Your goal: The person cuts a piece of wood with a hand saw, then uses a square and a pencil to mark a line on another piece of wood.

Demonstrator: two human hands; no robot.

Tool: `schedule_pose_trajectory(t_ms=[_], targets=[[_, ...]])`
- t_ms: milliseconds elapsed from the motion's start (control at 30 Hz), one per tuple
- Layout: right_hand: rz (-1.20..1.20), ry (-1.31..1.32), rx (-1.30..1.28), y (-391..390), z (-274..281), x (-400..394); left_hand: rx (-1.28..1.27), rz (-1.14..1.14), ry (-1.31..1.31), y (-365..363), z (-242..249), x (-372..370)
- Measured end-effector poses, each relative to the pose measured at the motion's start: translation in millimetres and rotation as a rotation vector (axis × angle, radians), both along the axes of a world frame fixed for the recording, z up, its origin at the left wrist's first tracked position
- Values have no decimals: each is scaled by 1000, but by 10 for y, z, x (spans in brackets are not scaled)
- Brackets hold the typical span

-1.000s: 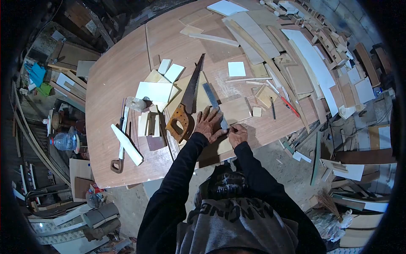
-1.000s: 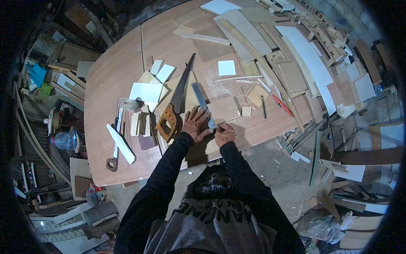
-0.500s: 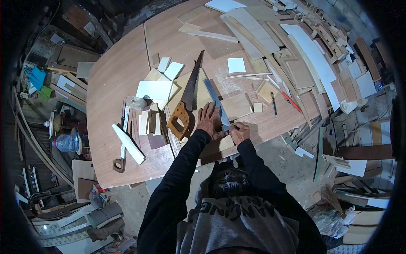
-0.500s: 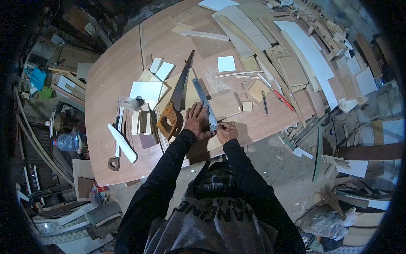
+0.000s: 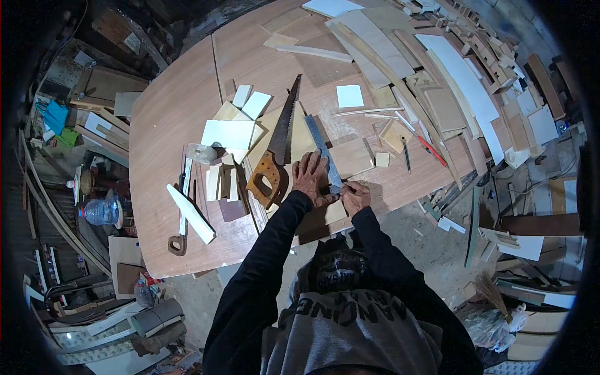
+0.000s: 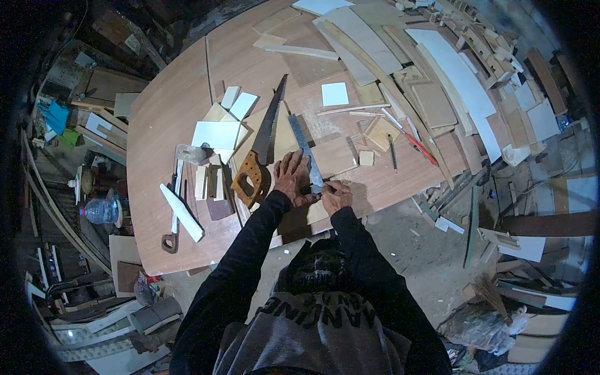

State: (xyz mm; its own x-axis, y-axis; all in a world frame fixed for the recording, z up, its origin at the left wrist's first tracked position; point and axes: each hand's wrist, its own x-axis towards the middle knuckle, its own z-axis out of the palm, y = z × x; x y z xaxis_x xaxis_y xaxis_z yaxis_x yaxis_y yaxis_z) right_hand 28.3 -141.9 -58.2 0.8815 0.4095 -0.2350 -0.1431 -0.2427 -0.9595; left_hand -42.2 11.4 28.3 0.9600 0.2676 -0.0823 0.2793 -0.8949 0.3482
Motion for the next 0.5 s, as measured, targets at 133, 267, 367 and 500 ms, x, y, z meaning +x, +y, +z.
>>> schedule_pose_trajectory(t_ms=[133,267,367,500], targets=[[70,-41,-42,-40,86,36,16,-8,21,10,30,13],[65,84,-39,-53,158,46,13,-10,-11,3,17,20],[48,393,-31,-76,436,89,8,-13,-85,-5,-13,13],[149,-92,-97,-197,-141,183,46,8,-24,-15,-53,40]])
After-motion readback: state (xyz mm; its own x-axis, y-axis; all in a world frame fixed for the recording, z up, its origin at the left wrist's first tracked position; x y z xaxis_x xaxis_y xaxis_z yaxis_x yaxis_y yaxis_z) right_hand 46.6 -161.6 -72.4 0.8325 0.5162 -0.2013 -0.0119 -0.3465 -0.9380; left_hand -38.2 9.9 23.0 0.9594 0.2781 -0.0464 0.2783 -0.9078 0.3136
